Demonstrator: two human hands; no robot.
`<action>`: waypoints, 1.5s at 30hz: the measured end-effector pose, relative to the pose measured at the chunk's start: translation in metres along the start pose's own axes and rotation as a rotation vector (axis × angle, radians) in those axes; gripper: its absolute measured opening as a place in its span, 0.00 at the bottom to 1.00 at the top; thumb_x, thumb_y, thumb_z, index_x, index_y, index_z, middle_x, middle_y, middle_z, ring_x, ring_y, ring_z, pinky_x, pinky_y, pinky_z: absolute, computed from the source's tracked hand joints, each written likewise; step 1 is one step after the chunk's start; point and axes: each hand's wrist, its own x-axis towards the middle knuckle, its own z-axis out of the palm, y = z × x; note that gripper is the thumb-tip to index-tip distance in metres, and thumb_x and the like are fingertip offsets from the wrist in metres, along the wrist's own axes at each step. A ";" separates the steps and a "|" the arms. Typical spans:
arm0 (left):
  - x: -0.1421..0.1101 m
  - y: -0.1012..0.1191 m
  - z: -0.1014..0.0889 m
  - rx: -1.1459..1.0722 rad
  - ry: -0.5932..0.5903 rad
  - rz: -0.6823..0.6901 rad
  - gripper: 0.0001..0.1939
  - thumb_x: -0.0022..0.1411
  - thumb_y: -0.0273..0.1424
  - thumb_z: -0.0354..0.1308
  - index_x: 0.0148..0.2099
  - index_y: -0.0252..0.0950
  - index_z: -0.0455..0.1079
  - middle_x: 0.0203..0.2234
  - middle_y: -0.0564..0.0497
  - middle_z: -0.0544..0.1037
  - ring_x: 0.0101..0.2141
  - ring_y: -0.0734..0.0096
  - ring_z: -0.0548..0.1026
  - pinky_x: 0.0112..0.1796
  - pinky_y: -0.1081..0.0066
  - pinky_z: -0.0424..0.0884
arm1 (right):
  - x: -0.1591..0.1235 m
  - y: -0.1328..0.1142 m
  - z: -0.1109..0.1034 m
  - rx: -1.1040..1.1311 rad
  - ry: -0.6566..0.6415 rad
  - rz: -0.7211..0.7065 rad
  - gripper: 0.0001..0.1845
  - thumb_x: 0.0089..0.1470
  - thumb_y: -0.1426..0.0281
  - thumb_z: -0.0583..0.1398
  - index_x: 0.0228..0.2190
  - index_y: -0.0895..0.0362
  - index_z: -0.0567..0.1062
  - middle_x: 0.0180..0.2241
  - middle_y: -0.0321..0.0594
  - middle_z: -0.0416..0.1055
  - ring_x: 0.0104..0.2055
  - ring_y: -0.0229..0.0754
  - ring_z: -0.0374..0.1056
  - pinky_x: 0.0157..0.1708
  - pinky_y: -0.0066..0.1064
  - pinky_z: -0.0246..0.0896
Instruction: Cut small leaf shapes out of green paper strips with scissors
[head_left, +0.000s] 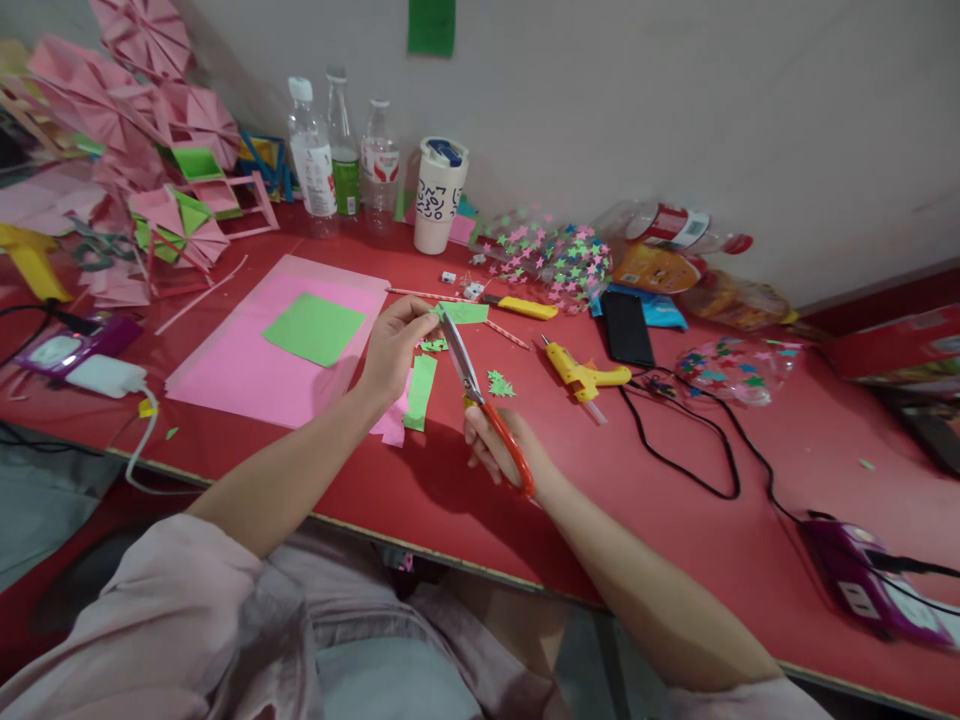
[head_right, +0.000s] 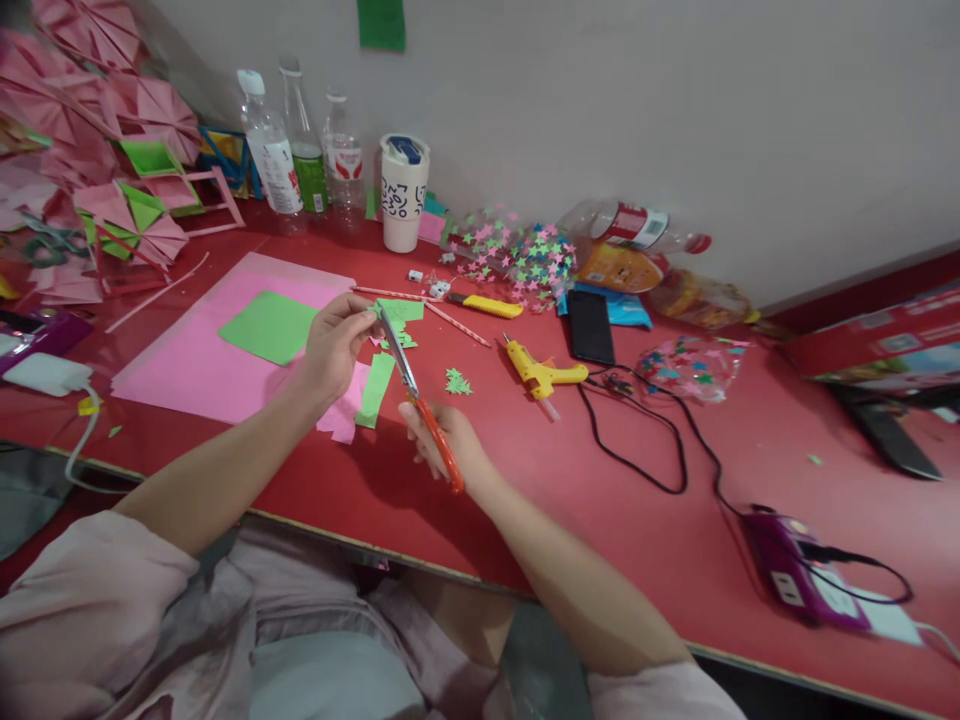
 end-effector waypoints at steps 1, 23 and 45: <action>0.000 0.000 0.000 0.001 0.000 -0.002 0.05 0.51 0.26 0.55 0.25 0.36 0.65 0.19 0.57 0.68 0.23 0.82 0.68 0.29 0.76 0.64 | 0.000 0.000 0.000 0.004 -0.003 -0.002 0.25 0.51 0.47 0.52 0.20 0.55 0.60 0.07 0.23 0.51 0.08 0.29 0.49 0.22 0.29 0.65; 0.001 -0.001 -0.002 -0.004 -0.010 -0.015 0.05 0.50 0.25 0.56 0.24 0.35 0.64 0.18 0.58 0.66 0.23 0.83 0.68 0.29 0.77 0.64 | 0.002 -0.002 -0.003 0.043 0.082 -0.036 0.25 0.49 0.47 0.54 0.19 0.54 0.61 0.06 0.23 0.52 0.07 0.30 0.50 0.20 0.29 0.64; -0.014 -0.012 0.003 0.432 -0.375 -0.138 0.06 0.52 0.31 0.54 0.25 0.36 0.63 0.21 0.56 0.66 0.27 0.77 0.65 0.33 0.72 0.62 | 0.031 0.008 -0.032 0.436 0.394 -0.267 0.16 0.44 0.70 0.58 0.13 0.53 0.57 0.07 0.26 0.51 0.09 0.31 0.50 0.23 0.31 0.63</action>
